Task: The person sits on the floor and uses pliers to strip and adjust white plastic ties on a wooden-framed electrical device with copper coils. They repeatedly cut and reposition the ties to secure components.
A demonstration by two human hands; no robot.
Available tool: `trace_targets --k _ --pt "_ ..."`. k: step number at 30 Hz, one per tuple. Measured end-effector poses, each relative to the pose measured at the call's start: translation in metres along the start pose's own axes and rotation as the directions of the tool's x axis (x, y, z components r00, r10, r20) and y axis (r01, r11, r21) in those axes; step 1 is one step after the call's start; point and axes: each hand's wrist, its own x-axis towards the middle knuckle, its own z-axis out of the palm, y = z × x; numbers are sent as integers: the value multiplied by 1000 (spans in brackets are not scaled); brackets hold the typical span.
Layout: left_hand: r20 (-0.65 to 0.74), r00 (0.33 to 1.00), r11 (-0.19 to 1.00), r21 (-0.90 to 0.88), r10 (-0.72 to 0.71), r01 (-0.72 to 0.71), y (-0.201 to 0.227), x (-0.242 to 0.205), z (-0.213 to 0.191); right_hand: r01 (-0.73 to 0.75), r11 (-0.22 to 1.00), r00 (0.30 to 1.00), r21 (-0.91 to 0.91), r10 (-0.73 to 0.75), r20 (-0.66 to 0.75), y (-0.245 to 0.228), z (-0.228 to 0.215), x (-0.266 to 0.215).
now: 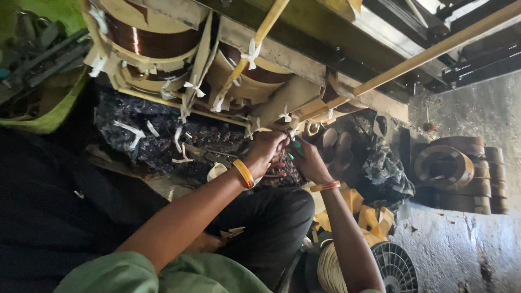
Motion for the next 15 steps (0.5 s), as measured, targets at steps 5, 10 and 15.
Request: trace_targets --k 5,10,15 --pt "44 890 854 262 454 -449 -4 5 -6 1 1000 999 -26 -2 -48 -5 5 -5" --pt "85 839 718 475 538 -508 -13 15 -9 -107 959 994 264 113 -9 48 21 -16" --pt "165 754 748 110 636 -655 -5 -3 -29 -242 946 932 214 166 321 79 30 -22"
